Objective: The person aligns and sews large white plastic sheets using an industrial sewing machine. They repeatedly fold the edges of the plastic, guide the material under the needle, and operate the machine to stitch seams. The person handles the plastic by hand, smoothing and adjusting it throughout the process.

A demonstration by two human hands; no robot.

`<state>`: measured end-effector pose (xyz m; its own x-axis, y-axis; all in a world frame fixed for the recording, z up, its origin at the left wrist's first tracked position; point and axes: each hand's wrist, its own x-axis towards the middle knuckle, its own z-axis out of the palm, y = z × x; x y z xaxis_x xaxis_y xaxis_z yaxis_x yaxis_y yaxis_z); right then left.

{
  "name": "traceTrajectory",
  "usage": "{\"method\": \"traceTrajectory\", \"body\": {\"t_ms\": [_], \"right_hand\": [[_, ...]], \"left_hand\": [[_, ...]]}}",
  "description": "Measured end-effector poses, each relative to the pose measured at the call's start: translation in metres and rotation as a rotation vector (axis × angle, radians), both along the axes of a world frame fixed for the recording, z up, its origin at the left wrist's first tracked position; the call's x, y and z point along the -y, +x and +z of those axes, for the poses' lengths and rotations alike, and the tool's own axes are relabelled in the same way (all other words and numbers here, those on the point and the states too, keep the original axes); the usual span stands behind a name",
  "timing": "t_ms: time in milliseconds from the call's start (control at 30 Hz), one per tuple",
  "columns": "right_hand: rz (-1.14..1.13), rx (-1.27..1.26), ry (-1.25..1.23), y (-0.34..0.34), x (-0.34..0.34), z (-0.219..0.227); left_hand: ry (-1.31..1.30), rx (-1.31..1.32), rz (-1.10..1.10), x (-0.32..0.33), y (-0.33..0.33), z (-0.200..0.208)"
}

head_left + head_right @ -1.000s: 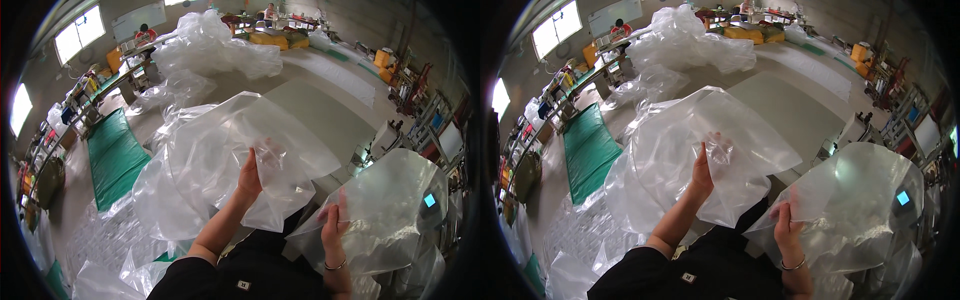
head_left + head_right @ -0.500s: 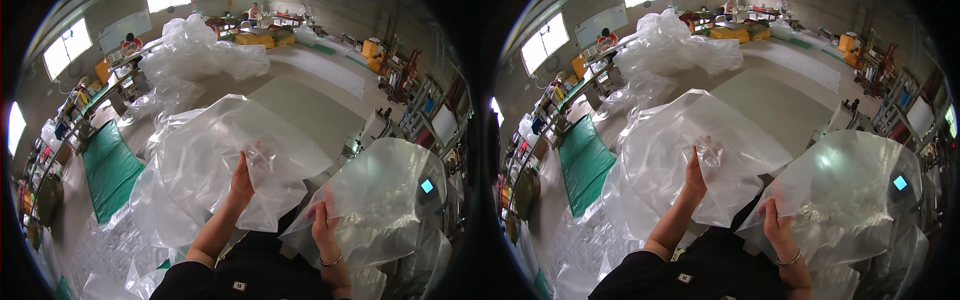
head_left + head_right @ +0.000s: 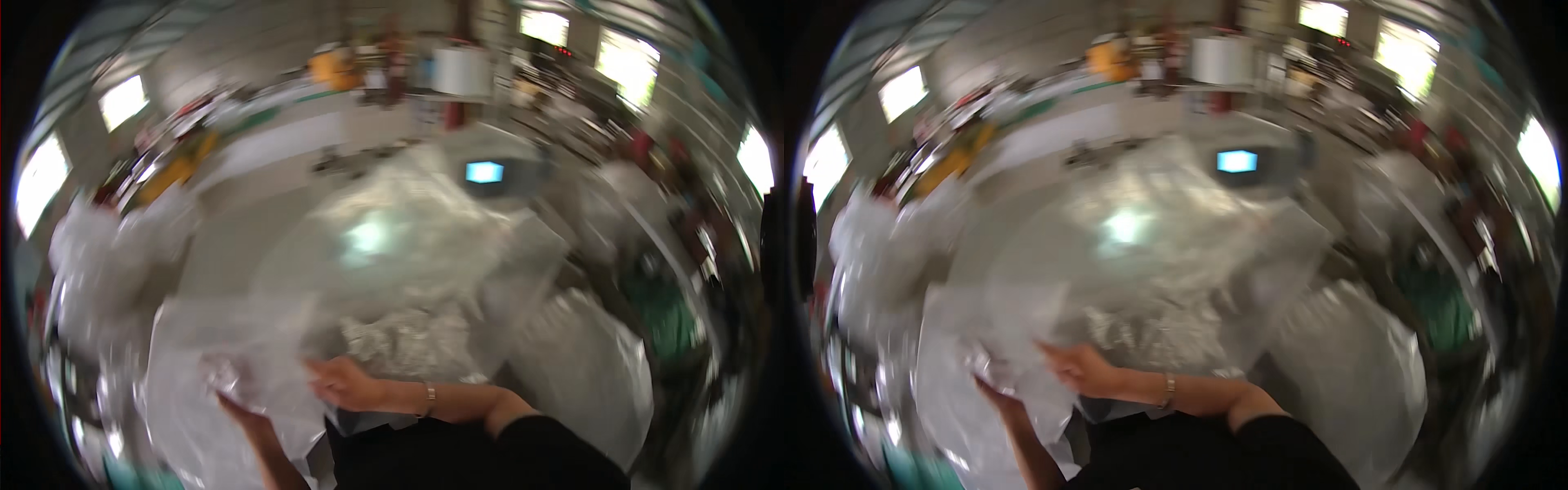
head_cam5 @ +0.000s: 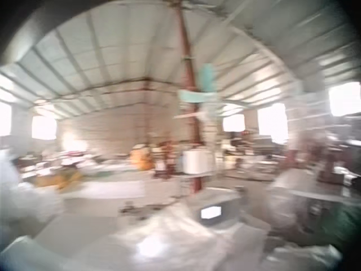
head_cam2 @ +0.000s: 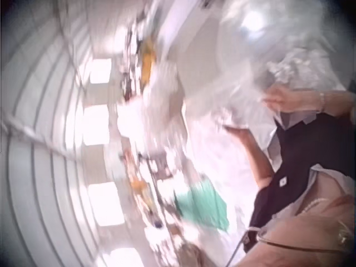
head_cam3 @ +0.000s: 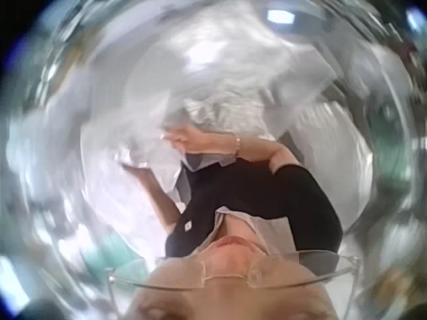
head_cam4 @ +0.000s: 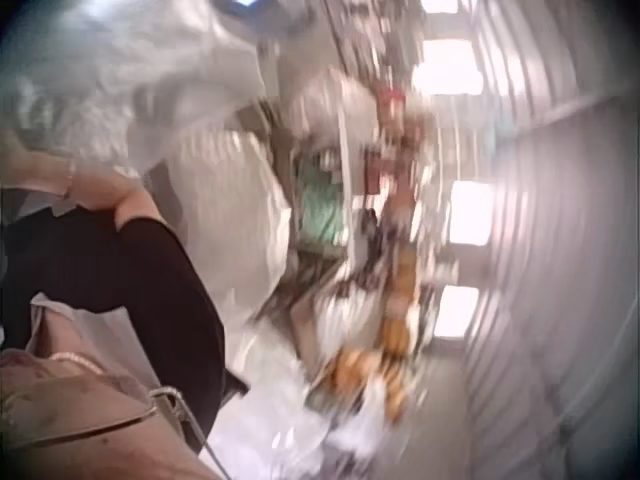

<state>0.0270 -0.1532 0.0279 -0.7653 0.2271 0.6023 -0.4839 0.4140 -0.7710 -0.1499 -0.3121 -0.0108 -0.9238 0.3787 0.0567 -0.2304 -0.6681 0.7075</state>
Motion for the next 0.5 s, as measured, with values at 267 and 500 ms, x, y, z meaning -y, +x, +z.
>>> {"method": "traceTrajectory", "body": {"t_ms": [267, 500], "right_hand": [[-0.093, -0.050, 0.052, 0.019, -0.007, 0.022], [-0.083, -0.028, 0.067, 0.011, -0.003, 0.020]], "left_hand": [[0.047, 0.103, -0.092, -0.042, 0.018, 0.038], [0.063, 0.152, -0.041, -0.030, 0.027, 0.046]]}}
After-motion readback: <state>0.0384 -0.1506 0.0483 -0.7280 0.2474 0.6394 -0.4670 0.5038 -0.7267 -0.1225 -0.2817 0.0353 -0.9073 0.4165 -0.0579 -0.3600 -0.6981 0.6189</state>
